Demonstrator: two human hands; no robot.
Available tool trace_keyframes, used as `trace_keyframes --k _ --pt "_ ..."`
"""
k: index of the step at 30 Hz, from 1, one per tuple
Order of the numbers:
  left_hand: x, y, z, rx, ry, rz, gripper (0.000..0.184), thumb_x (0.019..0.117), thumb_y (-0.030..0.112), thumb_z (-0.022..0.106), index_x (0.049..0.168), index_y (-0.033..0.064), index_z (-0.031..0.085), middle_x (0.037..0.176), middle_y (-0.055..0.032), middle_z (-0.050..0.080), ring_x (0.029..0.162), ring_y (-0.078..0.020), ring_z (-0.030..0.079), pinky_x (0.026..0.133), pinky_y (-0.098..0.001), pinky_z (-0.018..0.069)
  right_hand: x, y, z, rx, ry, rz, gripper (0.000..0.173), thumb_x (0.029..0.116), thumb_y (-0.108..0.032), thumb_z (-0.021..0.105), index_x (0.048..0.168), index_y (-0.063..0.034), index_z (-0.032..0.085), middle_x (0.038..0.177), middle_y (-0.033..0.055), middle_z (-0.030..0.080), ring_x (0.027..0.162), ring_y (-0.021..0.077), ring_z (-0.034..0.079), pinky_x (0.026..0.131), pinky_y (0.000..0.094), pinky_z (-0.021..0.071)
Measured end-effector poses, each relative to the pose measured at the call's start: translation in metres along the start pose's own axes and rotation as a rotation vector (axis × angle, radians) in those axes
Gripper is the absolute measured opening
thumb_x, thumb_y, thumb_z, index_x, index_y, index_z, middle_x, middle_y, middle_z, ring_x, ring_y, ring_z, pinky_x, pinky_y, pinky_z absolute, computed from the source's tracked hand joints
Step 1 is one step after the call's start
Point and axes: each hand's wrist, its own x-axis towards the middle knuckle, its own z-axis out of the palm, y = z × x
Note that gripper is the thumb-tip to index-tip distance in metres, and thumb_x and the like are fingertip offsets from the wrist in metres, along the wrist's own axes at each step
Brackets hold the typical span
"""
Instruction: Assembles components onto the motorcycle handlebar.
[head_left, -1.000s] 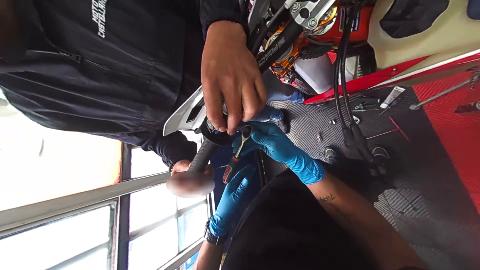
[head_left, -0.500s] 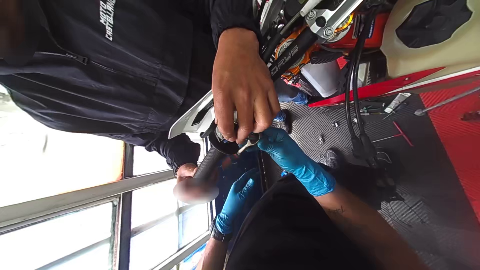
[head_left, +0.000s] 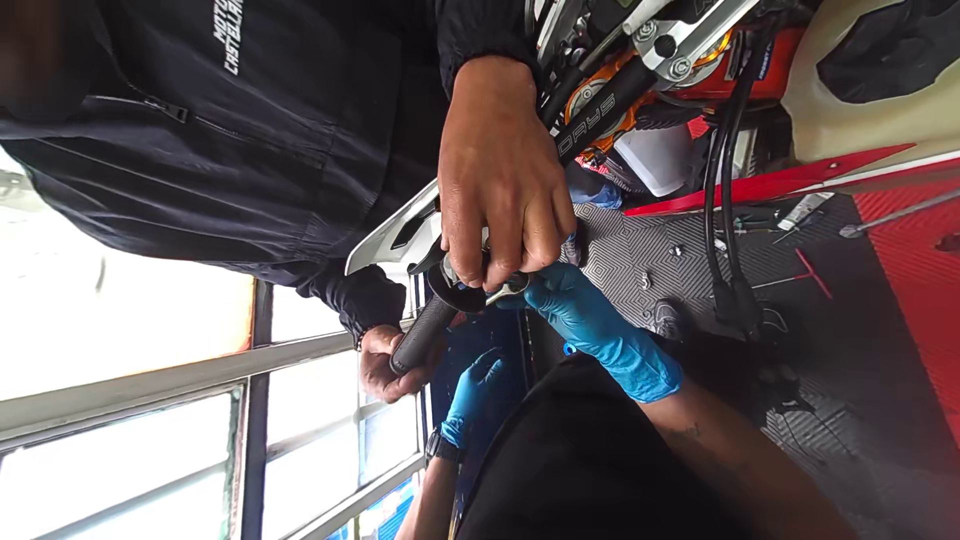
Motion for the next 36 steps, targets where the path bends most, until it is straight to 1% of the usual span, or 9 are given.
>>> trace_keyframes --k 3,6,15,17,20,22,27,31,36 --pt "0.003 -0.029 0.003 0.076 0.044 -0.096 0.047 0.1024 0.039 0.061 0.139 0.0101 0.063 0.127 -0.0115 0.070 0.117 -0.0204 0.068 0.105 -0.0447 0.0519 -0.001 0.000 0.000 -0.033 0.008 -0.005 0.020 0.1037 -0.010 0.054 0.116 0.0002 0.067 0.110 0.0100 0.072 0.102 0.0213 0.071 0.095 0.0435 0.0582" --pt "0.001 -0.047 0.005 0.021 0.009 -0.209 0.048 0.1034 0.037 0.061 0.142 0.0077 0.059 0.135 -0.0154 0.066 0.123 -0.0249 0.064 0.109 -0.0468 0.0486 -0.005 -0.006 0.004 0.041 -0.017 0.070 0.027 0.1082 -0.015 0.044 0.110 0.0005 0.067 0.099 0.0113 0.074 0.087 0.0210 0.073 0.082 0.0392 0.0626" --pt "0.003 -0.105 0.013 0.103 -0.035 -0.288 0.049 0.1036 0.046 0.057 0.137 0.0118 0.064 0.133 -0.0111 0.068 0.125 -0.0220 0.064 0.111 -0.0465 0.0477 -0.007 -0.024 0.009 0.160 -0.047 0.255 0.045 0.1125 -0.026 0.028 0.111 0.0019 0.063 0.071 0.0076 0.066 0.055 0.0117 0.066 0.053 0.0245 0.0589" --pt "0.003 -0.106 0.013 0.085 -0.030 -0.293 0.048 0.1039 0.044 0.057 0.137 0.0100 0.064 0.133 -0.0134 0.067 0.125 -0.0242 0.064 0.110 -0.0474 0.0475 -0.006 -0.024 0.008 0.151 -0.059 0.261 0.043 0.1123 -0.026 0.029 0.111 0.0006 0.063 0.075 0.0074 0.068 0.059 0.0117 0.067 0.056 0.0245 0.0595" --pt "0.001 -0.095 0.012 0.085 -0.027 -0.290 0.047 0.1042 0.041 0.058 0.136 0.0077 0.064 0.132 -0.0157 0.067 0.124 -0.0268 0.064 0.110 -0.0494 0.0471 -0.004 -0.014 0.003 0.148 -0.041 0.210 0.025 0.1075 -0.016 0.047 0.119 -0.0012 0.063 0.105 0.0129 0.073 0.094 0.0233 0.073 0.086 0.0407 0.0614" --pt "0.001 -0.095 0.012 0.106 -0.040 -0.284 0.048 0.1042 0.045 0.056 0.137 0.0102 0.064 0.134 -0.0124 0.067 0.126 -0.0233 0.063 0.111 -0.0475 0.0463 -0.002 -0.007 0.002 0.133 -0.013 0.140 0.025 0.1037 -0.007 0.053 0.125 0.0010 0.062 0.117 0.0155 0.071 0.107 0.0278 0.071 0.097 0.0468 0.0582" --pt "0.001 -0.082 0.014 0.012 -0.041 -0.320 0.046 0.1047 0.038 0.058 0.139 0.0072 0.062 0.136 -0.0159 0.065 0.127 -0.0266 0.062 0.112 -0.0485 0.0448 -0.002 -0.011 0.002 0.062 -0.015 0.145 0.023 0.1062 -0.012 0.048 0.114 0.0002 0.065 0.104 0.0127 0.074 0.094 0.0235 0.074 0.089 0.0420 0.0615" --pt "0.010 -0.118 0.018 0.054 -0.059 -0.288 0.054 0.1015 0.051 0.058 0.139 0.0129 0.063 0.136 -0.0102 0.066 0.126 -0.0216 0.063 0.111 -0.0476 0.0474 -0.001 -0.014 -0.001 0.068 -0.074 0.153 0.024 0.1070 -0.013 0.046 0.119 0.0003 0.063 0.105 0.0138 0.072 0.093 0.0241 0.073 0.086 0.0417 0.0619" --pt "0.014 -0.113 0.018 0.029 -0.059 -0.291 0.051 0.1015 0.050 0.058 0.138 0.0142 0.064 0.134 -0.0101 0.067 0.124 -0.0218 0.064 0.110 -0.0480 0.0488 -0.006 -0.018 -0.002 0.026 -0.029 0.197 0.025 0.1060 -0.020 0.054 0.121 -0.0039 0.065 0.110 0.0150 0.074 0.098 0.0280 0.075 0.087 0.0440 0.0630"
